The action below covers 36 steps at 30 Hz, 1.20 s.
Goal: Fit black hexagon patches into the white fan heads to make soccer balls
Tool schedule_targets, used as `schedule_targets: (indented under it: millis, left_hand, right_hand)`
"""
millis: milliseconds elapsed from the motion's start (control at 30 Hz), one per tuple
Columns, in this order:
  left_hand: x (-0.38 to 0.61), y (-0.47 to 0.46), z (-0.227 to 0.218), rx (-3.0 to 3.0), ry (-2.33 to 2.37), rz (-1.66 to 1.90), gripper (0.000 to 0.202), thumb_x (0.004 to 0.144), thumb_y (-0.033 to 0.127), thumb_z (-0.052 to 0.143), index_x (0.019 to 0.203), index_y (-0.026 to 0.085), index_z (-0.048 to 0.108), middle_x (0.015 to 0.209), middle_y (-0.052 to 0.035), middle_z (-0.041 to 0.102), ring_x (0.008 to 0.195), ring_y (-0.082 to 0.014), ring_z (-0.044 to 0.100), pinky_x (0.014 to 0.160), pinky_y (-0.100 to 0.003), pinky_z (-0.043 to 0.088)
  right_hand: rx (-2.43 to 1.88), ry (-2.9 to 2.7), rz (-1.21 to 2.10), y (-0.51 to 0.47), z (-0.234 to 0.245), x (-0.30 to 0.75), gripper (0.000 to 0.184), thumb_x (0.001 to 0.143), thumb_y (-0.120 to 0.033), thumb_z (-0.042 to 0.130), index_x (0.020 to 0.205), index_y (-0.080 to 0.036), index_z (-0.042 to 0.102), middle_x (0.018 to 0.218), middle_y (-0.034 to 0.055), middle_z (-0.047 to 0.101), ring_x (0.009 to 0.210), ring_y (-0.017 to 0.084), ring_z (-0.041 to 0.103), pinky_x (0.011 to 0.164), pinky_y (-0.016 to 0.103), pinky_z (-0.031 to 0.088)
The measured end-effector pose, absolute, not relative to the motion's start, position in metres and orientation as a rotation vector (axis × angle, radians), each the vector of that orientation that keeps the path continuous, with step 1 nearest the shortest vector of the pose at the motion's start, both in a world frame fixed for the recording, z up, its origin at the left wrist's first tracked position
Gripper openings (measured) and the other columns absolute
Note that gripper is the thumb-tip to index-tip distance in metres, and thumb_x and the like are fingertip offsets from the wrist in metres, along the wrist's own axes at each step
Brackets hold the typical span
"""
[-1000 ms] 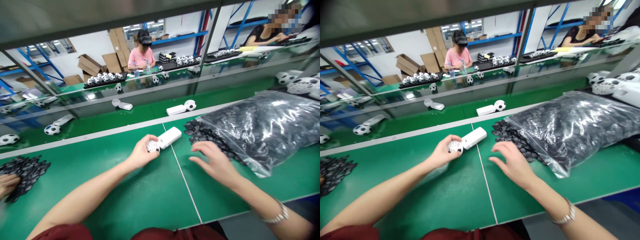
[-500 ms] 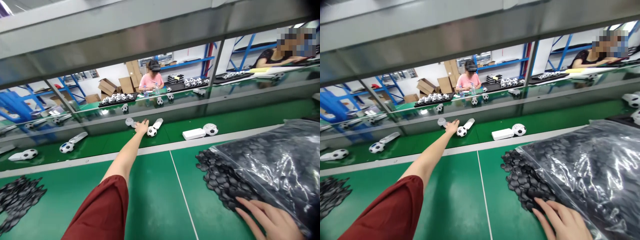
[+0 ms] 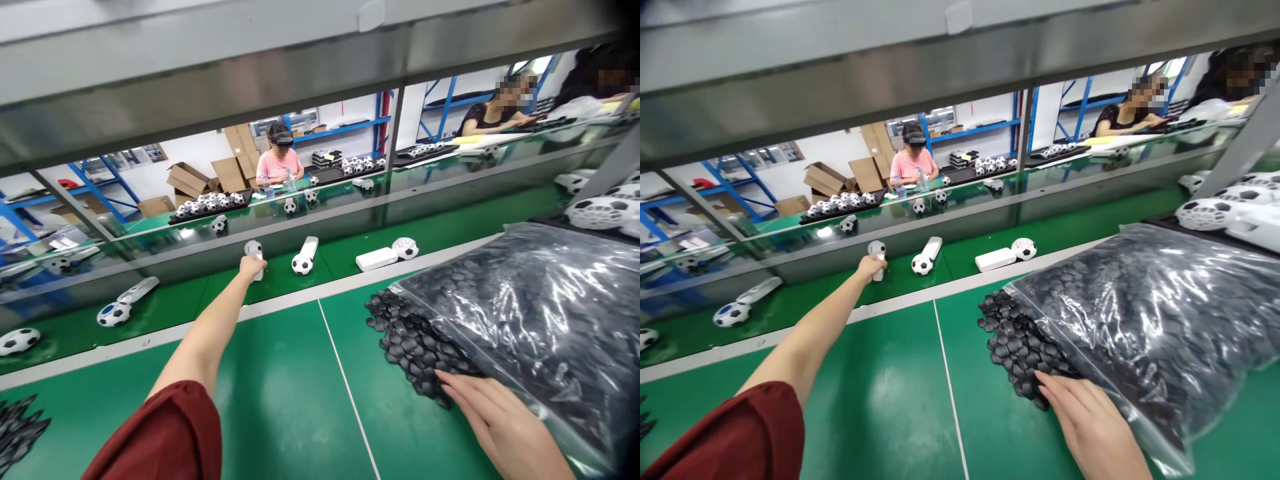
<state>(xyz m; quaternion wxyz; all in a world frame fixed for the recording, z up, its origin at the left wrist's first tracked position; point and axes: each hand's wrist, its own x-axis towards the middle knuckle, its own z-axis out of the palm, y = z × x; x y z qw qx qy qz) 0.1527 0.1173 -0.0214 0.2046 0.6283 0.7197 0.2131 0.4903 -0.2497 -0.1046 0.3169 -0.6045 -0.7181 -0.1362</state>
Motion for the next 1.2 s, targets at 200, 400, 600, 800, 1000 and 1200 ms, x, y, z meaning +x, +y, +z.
schedule_targets:
  millis: [200, 400, 600, 800, 1000, 1200]
  left_hand:
    - [0.12, 0.024, 0.003, 1.844, 1.769, 0.581, 0.008, 0.076, 0.014, 0.058, 0.071, 0.01, 0.053, 0.088, -0.003, 0.061, 0.072, -0.0124, 0.058, 0.062, -0.025, 0.048]
    - [0.12, -0.122, 0.017, 2.132, 1.291, 0.588, 0.019, 0.057, 0.003, 0.05, 0.054, 0.016, 0.036, 0.12, -0.0037, 0.052, 0.105, -0.021, 0.05, 0.083, -0.032, 0.043]
    - [0.13, -0.217, 0.003, 2.417, 0.954, 0.194, 0.02, 0.056, -0.002, 0.045, 0.061, 0.017, 0.042, 0.124, -0.0018, 0.048, 0.105, -0.0212, 0.045, 0.085, -0.036, 0.04]
    - [0.149, -0.211, -0.002, 2.465, 0.937, 0.273, 0.037, 0.065, 0.014, 0.058, 0.1, 0.021, 0.049, 0.131, -0.0093, 0.039, 0.121, -0.0272, 0.034, 0.099, -0.047, 0.032]
    - [0.184, -0.19, -0.017, 2.398, 0.718, 0.343, 0.067, 0.068, 0.018, 0.06, 0.13, 0.024, 0.034, 0.131, -0.0077, 0.041, 0.121, -0.0223, 0.039, 0.102, -0.038, 0.034]
    - [0.19, -0.196, -0.025, 2.407, 0.753, 0.374, 0.069, 0.069, 0.026, 0.065, 0.131, 0.027, 0.036, 0.128, -0.0062, 0.044, 0.116, -0.0221, 0.045, 0.098, -0.036, 0.039]
  right_hand:
    - [-1.524, -1.796, -0.244, -0.249, -0.093, 0.481, 0.024, 0.09, -0.031, 0.045, 0.106, -0.018, 0.056, 0.089, 0.0052, 0.063, 0.083, 0.02, 0.058, 0.075, 0.034, 0.046]
    - [-1.43, -1.875, -0.133, -0.249, -0.084, 0.474, 0.018, 0.089, -0.029, 0.046, 0.099, -0.019, 0.058, 0.088, 0.0054, 0.063, 0.082, 0.021, 0.058, 0.078, 0.036, 0.045]
    - [-1.445, -1.915, 0.107, -0.261, -0.063, 0.45, 0.015, 0.088, -0.029, 0.047, 0.094, -0.02, 0.058, 0.09, 0.0048, 0.063, 0.083, 0.02, 0.059, 0.076, 0.033, 0.045]
    - [-1.397, -1.884, 0.383, -0.268, -0.042, 0.415, 0.009, 0.087, -0.026, 0.05, 0.085, -0.02, 0.057, 0.082, 0.0034, 0.06, 0.076, 0.017, 0.056, 0.067, 0.028, 0.045]
    - [-1.286, -1.912, 0.551, -0.27, -0.036, 0.388, 0.006, 0.086, -0.022, 0.052, 0.085, -0.02, 0.058, 0.08, 0.0019, 0.059, 0.073, 0.015, 0.054, 0.066, 0.028, 0.045]
    - [-1.221, -1.909, 0.462, -0.267, -0.042, 0.376, 0.004, 0.082, -0.019, 0.057, 0.083, -0.02, 0.061, 0.084, 0.0037, 0.053, 0.085, 0.018, 0.052, 0.076, 0.033, 0.044]
